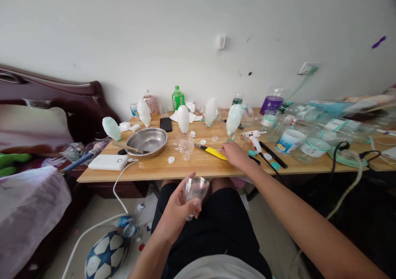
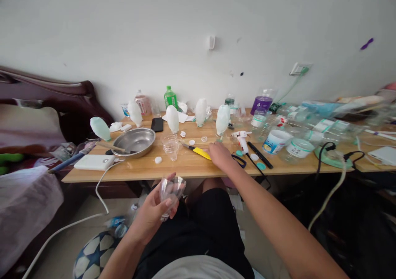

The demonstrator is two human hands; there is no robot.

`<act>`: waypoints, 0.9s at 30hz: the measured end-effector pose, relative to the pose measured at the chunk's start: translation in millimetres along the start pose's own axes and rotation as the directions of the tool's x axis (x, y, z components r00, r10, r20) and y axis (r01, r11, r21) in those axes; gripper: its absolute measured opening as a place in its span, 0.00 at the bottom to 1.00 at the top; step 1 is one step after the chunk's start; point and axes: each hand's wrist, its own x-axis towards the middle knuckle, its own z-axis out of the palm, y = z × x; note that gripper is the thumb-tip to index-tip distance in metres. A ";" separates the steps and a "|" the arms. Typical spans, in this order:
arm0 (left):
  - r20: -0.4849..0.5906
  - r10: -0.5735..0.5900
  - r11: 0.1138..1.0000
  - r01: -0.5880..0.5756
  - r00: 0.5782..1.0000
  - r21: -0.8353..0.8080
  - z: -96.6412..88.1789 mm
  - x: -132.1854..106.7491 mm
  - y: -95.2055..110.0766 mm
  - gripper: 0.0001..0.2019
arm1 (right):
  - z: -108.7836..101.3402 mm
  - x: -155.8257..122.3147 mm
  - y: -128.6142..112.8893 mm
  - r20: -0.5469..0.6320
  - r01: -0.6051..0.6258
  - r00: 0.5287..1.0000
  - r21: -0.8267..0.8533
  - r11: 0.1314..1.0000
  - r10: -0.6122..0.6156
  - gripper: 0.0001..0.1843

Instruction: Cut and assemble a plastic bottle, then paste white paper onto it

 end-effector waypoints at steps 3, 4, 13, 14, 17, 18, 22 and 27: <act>-0.010 0.002 1.000 -0.002 1.000 0.031 -5.2 0.3 -2.2 0.42 | 2.2 0.4 -2.3 -0.039 -0.002 0.999 -0.010 1.000 0.002 0.15; -0.018 0.004 0.999 -0.004 1.000 0.042 -6.9 0.3 -2.7 0.41 | 2.4 -0.4 -3.0 -0.044 0.000 0.999 -0.009 1.000 0.000 0.15; -0.084 0.024 1.000 -0.024 0.996 0.001 -25.4 -4.3 -9.3 0.35 | -26.2 -30.3 40.9 -0.143 -0.146 0.980 -0.015 0.989 0.142 0.16; -0.087 0.022 1.000 -0.023 0.996 -0.005 -27.4 -5.1 -10.8 0.33 | -26.3 -35.9 47.5 -0.134 -0.169 0.977 -0.018 0.985 0.166 0.15; -0.104 0.043 0.999 -0.042 0.994 0.011 -30.9 -6.6 -13.5 0.30 | -15.4 -50.2 58.2 -0.082 -0.198 0.977 -0.034 0.980 0.195 0.13; -0.112 0.053 0.998 -0.051 0.992 0.026 -31.0 -6.7 -13.4 0.30 | -9.4 -53.4 58.9 -0.066 -0.193 0.980 -0.041 0.980 0.190 0.13; -0.130 0.065 0.994 -0.053 0.989 0.096 -28.6 -5.8 -9.3 0.32 | 11.4 -56.3 57.6 -0.029 -0.177 0.984 -0.062 0.982 0.175 0.12; -0.100 0.068 0.991 -0.056 0.993 0.124 -26.2 -4.4 -5.9 0.31 | 10.3 -46.2 59.4 -0.016 -0.210 0.978 -0.052 0.976 0.210 0.13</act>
